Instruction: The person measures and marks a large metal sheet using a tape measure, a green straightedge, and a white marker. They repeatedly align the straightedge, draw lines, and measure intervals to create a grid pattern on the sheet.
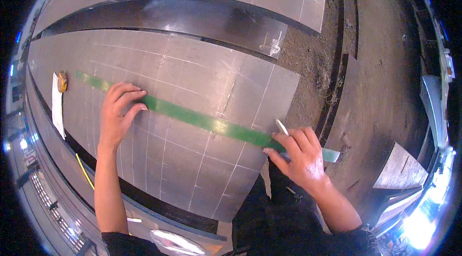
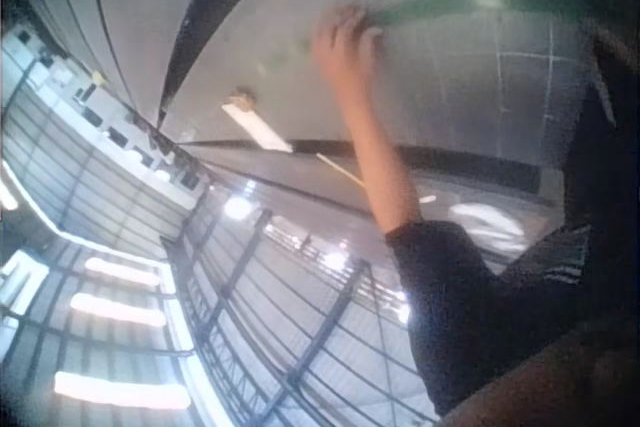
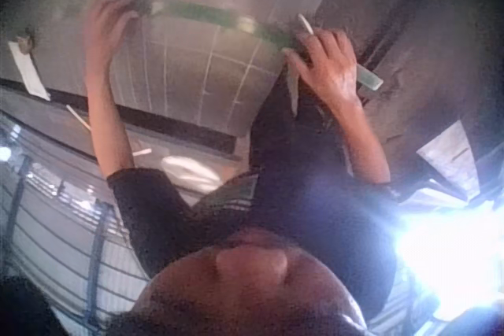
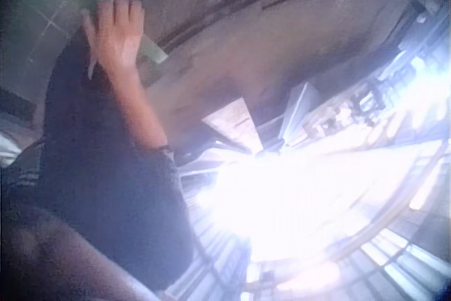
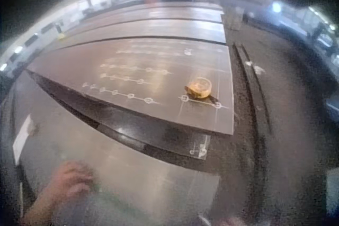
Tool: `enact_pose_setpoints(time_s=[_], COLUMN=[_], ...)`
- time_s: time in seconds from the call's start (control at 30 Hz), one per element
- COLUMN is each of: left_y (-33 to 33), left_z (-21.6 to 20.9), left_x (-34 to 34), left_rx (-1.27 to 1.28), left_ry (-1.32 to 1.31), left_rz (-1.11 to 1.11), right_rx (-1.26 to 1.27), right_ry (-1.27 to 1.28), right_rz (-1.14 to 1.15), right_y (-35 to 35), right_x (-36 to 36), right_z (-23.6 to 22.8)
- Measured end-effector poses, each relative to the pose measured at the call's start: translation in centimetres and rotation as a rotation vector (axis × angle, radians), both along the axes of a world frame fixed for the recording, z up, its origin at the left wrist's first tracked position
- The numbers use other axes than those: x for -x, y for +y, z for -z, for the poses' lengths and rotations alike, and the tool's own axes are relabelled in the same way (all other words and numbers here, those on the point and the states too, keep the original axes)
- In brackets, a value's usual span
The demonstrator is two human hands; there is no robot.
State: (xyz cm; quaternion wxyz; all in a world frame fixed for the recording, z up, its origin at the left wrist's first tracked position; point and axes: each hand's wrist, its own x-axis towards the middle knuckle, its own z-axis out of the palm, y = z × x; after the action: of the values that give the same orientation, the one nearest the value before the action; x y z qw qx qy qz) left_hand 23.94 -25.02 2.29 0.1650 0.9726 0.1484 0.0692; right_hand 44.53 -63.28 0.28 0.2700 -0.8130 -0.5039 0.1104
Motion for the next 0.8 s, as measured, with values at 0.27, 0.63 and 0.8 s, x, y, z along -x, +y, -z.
enact_pose_setpoints(time_s=[0.27, 0.63, 0.8], left_y=[-0.43, 0.11, -0.26], left_z=[0.67, 0.83, 0.6], left_x=[-0.16, -0.06, -0.42], left_rx=[0.033, 0.016, 0.021], left_ry=[-0.051, -0.028, -0.021], left_rz=[-0.066, -0.03, -0.052], right_rx=[-0.007, -0.01, -0.021], right_ry=[-0.028, -0.023, -0.011], right_rz=[0.072, 0.096, 0.111], right_y=[0.37, 0.53, 0.49], right_x=[0.64, 0.82, 0.88], right_z=[0.02, 0.02, 0.19])
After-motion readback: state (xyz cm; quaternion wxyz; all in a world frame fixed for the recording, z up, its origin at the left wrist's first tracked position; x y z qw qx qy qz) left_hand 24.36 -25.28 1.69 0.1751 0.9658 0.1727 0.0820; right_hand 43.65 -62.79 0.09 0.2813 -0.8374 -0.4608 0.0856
